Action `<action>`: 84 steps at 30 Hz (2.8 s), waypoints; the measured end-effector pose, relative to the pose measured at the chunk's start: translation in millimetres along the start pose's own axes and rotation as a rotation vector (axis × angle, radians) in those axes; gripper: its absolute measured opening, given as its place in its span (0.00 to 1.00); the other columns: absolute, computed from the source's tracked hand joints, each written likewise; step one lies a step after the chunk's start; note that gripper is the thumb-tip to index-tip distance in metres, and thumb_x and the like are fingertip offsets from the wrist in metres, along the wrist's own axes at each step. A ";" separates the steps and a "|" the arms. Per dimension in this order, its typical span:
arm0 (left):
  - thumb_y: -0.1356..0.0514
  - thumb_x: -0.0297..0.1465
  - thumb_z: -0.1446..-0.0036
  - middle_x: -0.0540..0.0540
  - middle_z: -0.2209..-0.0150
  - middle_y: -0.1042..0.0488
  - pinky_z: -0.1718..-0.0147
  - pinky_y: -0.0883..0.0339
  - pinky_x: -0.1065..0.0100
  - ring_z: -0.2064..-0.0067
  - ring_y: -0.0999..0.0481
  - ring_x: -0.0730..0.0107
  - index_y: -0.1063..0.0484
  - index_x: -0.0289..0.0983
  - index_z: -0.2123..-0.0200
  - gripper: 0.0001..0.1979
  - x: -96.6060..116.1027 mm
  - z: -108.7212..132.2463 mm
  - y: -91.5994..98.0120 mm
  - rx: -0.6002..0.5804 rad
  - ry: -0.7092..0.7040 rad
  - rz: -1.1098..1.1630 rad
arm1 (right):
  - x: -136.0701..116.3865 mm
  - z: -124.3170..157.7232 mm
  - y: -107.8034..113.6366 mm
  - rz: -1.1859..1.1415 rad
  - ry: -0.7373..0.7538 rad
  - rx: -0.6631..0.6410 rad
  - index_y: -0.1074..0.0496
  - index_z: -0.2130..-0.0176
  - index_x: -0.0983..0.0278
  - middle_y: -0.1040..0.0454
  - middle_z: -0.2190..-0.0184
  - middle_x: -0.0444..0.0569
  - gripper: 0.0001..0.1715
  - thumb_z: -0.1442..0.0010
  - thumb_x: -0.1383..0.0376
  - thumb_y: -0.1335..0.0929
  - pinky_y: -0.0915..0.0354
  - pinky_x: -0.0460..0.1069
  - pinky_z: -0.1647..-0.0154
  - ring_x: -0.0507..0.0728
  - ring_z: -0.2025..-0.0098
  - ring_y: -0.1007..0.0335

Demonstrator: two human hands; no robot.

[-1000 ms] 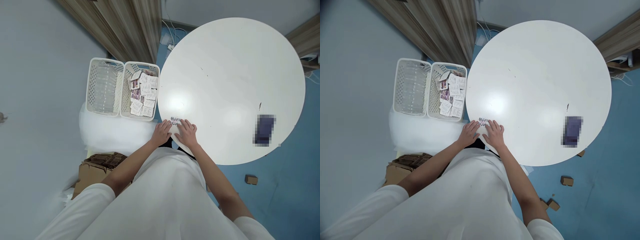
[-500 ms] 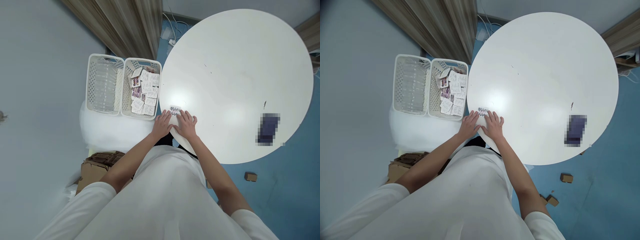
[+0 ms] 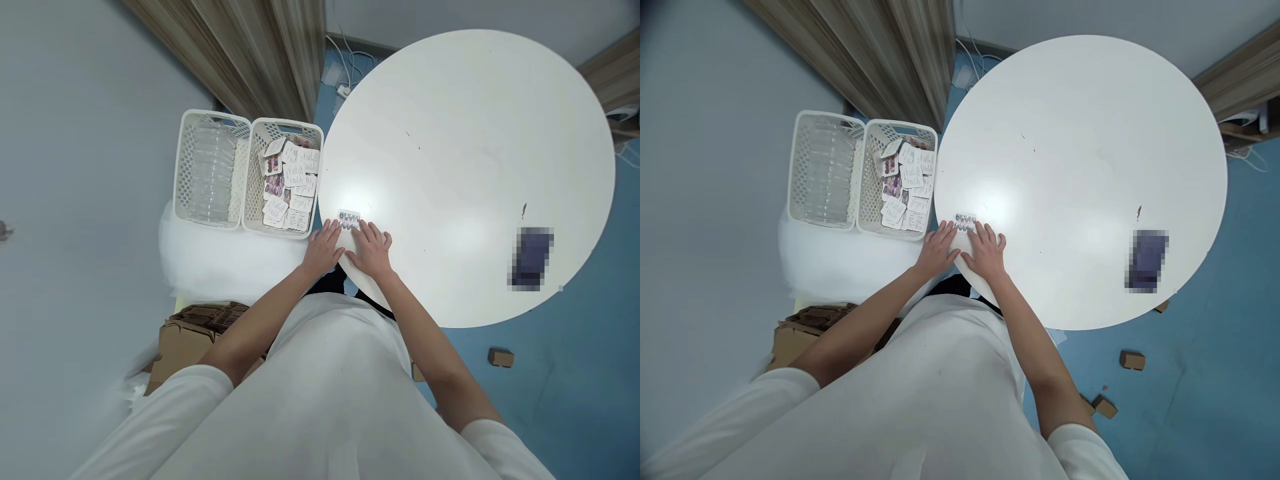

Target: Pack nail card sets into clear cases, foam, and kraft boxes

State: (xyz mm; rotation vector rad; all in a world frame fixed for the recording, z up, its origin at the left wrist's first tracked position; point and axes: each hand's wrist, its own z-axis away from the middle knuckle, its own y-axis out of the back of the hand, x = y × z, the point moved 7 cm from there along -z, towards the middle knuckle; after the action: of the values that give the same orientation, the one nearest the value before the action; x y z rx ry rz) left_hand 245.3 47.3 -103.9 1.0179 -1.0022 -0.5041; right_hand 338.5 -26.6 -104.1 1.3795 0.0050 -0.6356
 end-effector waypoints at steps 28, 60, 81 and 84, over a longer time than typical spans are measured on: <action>0.51 0.34 0.43 0.39 0.43 0.41 0.46 0.51 0.55 0.39 0.49 0.59 0.41 0.36 0.46 0.21 21.0 154.6 40.8 0.320 0.379 -0.011 | -25.8 75.7 53.4 -0.043 0.427 0.087 0.41 0.49 0.60 0.31 0.53 0.53 0.20 0.42 0.64 0.43 0.57 0.60 0.46 0.59 0.51 0.37; 0.51 0.28 0.48 0.41 0.45 0.38 0.52 0.44 0.55 0.46 0.40 0.54 0.45 0.36 0.45 0.25 -231.2 125.2 163.1 0.256 0.804 0.072 | -267.4 -149.3 -38.7 -0.586 0.343 -0.507 0.39 0.49 0.64 0.34 0.49 0.55 0.27 0.50 0.68 0.37 0.39 0.53 0.53 0.57 0.53 0.34; 0.50 0.19 0.55 0.42 0.52 0.33 0.58 0.41 0.58 0.52 0.38 0.56 0.42 0.37 0.51 0.25 -291.9 87.6 158.2 0.208 0.956 0.096 | -274.6 -183.1 -117.8 -1.221 -0.305 -0.589 0.42 0.57 0.58 0.36 0.56 0.47 0.29 0.62 0.69 0.34 0.39 0.50 0.56 0.53 0.55 0.38; 0.50 0.20 0.55 0.43 0.53 0.32 0.58 0.41 0.59 0.53 0.37 0.57 0.43 0.37 0.52 0.24 -284.8 89.7 159.3 0.250 0.928 0.124 | -272.3 -177.0 -107.2 -1.223 -0.300 -0.571 0.43 0.55 0.58 0.37 0.54 0.48 0.31 0.62 0.69 0.34 0.40 0.51 0.53 0.54 0.52 0.39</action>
State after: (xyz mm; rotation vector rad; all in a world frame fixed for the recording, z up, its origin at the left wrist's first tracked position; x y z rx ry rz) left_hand 15.8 294.8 -77.5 1.2225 -0.2857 0.2178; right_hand 129.4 241.7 -140.8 0.5882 0.7770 -1.6892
